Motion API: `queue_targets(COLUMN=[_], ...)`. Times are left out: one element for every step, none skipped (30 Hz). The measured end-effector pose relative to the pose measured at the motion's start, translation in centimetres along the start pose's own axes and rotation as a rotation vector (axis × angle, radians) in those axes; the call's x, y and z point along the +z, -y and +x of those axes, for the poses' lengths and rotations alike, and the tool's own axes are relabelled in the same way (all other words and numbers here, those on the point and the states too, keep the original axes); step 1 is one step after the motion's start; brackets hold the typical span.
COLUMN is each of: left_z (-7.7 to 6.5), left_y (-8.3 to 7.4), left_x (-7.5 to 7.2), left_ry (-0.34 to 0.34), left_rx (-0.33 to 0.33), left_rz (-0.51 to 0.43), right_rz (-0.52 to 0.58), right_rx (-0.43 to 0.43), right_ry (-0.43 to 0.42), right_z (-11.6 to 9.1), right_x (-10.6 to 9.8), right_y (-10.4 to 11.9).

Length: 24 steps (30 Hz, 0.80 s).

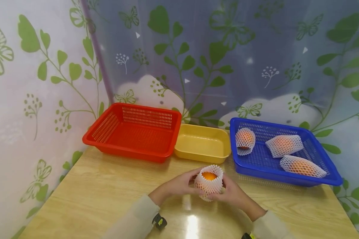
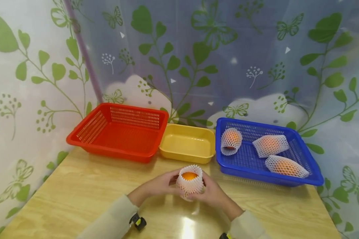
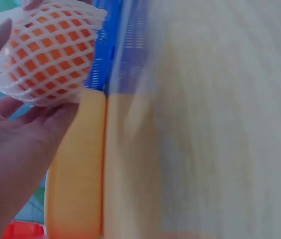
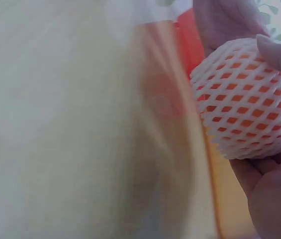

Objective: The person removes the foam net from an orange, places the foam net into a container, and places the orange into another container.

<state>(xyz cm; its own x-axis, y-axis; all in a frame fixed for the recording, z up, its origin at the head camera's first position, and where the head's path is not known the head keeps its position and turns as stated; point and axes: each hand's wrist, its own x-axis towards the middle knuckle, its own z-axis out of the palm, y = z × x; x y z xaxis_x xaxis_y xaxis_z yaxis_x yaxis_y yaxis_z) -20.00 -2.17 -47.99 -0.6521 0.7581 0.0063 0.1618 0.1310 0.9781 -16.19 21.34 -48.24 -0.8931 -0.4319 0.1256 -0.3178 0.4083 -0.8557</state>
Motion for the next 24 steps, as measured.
queue_targets(left_z=[0.0,-0.1,-0.1,-0.2,-0.2,-0.3,-0.3,-0.4,-0.4,-0.4,-0.4,-0.5,-0.5,-0.5,-0.5,-0.5,-0.5,-0.5,-0.5,-0.4,-0.4,-0.5,-0.5,-0.6], left_y=[0.2,0.4,0.6,0.8,1.0,1.2,1.3,1.4,1.5,1.5,1.5,1.5,1.5,1.5,1.5,1.5,1.4,1.4,1.4,1.4,1.3,1.3,1.3,1.3], left_x=[0.1,0.2,0.3,0.4,0.5,0.6,0.7,0.8,0.9,1.0,1.1,1.1,1.2,1.2,1.3,1.3,1.3,1.3,1.3,1.3,1.3,1.3,1.3,1.3], left_ry=[0.008,0.016,0.024,0.033,0.034,0.033,0.029,0.024,0.018,0.010,-0.003,-0.016,-0.029,-0.039,-0.050,-0.059,-0.068,-0.073,-0.076,-0.076,-0.075,-0.076,-0.079,-0.078], left_rx=[-0.005,-0.008,-0.006,-0.010,-0.013,-0.014,-0.013,-0.009,-0.007,-0.006,-0.007,-0.010,-0.015,-0.020,-0.026,-0.032,-0.039,-0.042,-0.044,-0.043,-0.041,-0.043,-0.045,-0.047], left_rz=[0.005,0.010,0.018,0.027,0.036,0.047,0.058,0.069,0.076,0.083,0.091,0.101,0.111,0.118,0.128,0.137,0.141,0.143,0.144,0.145,0.144,0.148,0.159,0.162], right_rz=[0.000,0.004,0.003,0.005,0.007,0.017,0.035,0.051,0.062,0.074,0.081,0.086,0.083,0.075,0.067,0.059,0.051,0.049,0.053,0.054,0.060,0.074,0.088,0.102], right_rx=[0.012,0.019,0.028,0.038,0.040,0.046,0.052,0.054,0.056,0.057,0.057,0.054,0.050,0.046,0.047,0.049,0.053,0.055,0.061,0.066,0.063,0.058,0.050,0.041], right_ry=[0.011,0.024,0.036,0.045,0.050,0.052,0.052,0.052,0.047,0.043,0.039,0.038,0.038,0.039,0.038,0.038,0.037,0.036,0.032,0.022,0.011,-0.004,-0.019,-0.034], right_z=[-0.1,-0.2,-0.4,-0.5,-0.5,-0.6,-0.7,-0.7,-0.8,-0.8,-0.8,-0.8,-0.8,-0.8,-0.8,-0.8,-0.8,-0.8,-0.8,-0.9,-0.9,-1.0,-1.0,-1.0], right_x=[0.2,0.4,0.6,0.8,1.0,1.2,1.3,1.4,1.5,1.5,1.6,1.6,1.6,1.6,1.6,1.5,1.5,1.4,1.3,1.2,1.1,1.1,1.0,1.0], right_y=[-0.3,-0.6,-0.8,-1.0,-1.3,-1.4,-1.6,-1.6,-1.7,-1.7,-1.7,-1.7,-1.7,-1.7,-1.6,-1.6,-1.6,-1.6,-1.5,-1.5,-1.5,-1.5,-1.5,-1.5])
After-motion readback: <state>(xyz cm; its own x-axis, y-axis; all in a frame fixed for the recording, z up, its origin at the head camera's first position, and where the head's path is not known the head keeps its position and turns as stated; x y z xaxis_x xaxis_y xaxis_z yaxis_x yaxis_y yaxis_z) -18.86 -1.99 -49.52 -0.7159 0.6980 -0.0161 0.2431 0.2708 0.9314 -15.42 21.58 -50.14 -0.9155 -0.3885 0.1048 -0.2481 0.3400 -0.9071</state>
